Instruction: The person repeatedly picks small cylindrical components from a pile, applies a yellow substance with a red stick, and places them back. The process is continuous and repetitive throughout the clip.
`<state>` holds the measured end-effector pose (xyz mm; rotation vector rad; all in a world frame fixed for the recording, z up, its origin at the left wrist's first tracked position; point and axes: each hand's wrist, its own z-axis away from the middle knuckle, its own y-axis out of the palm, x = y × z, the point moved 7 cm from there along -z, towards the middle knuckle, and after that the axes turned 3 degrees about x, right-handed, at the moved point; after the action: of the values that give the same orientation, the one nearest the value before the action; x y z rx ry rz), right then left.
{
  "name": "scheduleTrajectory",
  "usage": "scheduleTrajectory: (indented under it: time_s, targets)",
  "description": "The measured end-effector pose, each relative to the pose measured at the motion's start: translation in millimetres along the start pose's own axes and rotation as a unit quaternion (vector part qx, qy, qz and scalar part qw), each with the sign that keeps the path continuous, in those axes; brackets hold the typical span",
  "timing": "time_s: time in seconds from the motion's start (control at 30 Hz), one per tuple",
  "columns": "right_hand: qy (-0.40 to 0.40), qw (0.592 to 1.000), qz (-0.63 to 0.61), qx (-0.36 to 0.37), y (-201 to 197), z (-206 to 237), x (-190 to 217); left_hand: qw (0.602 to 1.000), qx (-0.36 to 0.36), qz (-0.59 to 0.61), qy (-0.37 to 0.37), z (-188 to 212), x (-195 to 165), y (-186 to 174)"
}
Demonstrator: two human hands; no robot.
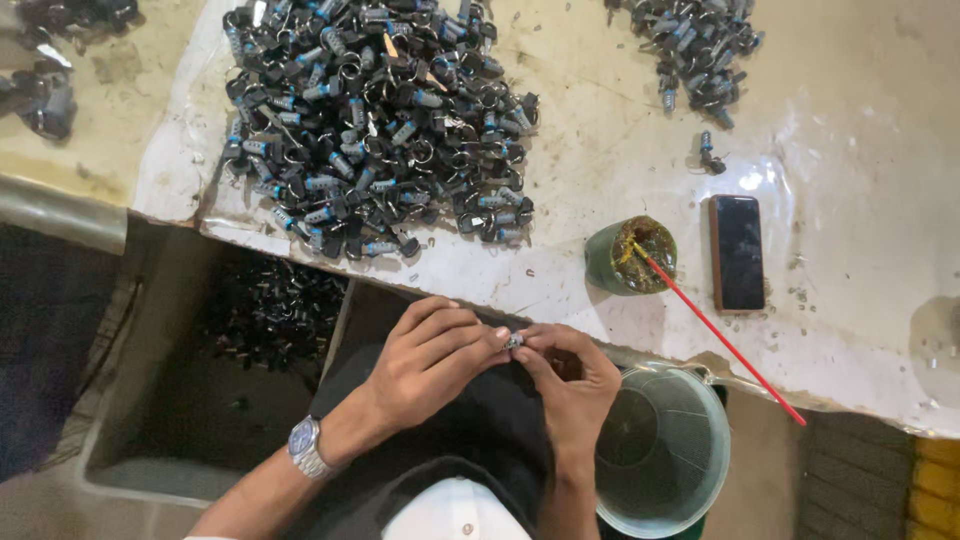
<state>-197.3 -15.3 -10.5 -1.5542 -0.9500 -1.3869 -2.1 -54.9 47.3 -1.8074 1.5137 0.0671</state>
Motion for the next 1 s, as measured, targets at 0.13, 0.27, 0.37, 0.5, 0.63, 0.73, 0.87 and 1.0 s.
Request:
scheduleTrajectory:
  time_s: [0.13,0.27,0.37,0.5,0.63,0.73,0.87,1.0]
  targets:
    - [0.026,0.963,-0.166,-0.210,-63,-14,-1,0.995,0.009,0.050,-0.083,-1,10,2]
    - [-0.064,0.962,-0.041,-0.261,-101,-22,26,0.985,-0.010,0.082,-0.152,-6,16,9]
    - [-0.118,0.955,0.024,-0.273,-111,-15,38,0.987,-0.001,0.064,-0.146,-10,9,14]
    - [-0.136,0.941,-0.139,-0.276,-126,-6,31,0.984,-0.039,0.042,-0.170,-15,10,11]
    - [-0.034,0.936,-0.290,-0.199,-102,5,-6,0.983,-0.031,0.042,-0.175,-17,14,13]
    - [0.017,0.924,-0.344,-0.164,-83,17,-29,0.984,-0.016,0.038,-0.172,-17,13,17]
    - [-0.004,0.931,-0.325,-0.166,-76,29,-32,0.984,-0.006,0.038,-0.173,-16,11,19]
    - [-0.015,0.952,-0.261,-0.160,-69,27,-25,0.984,-0.016,0.038,-0.175,-16,12,16]
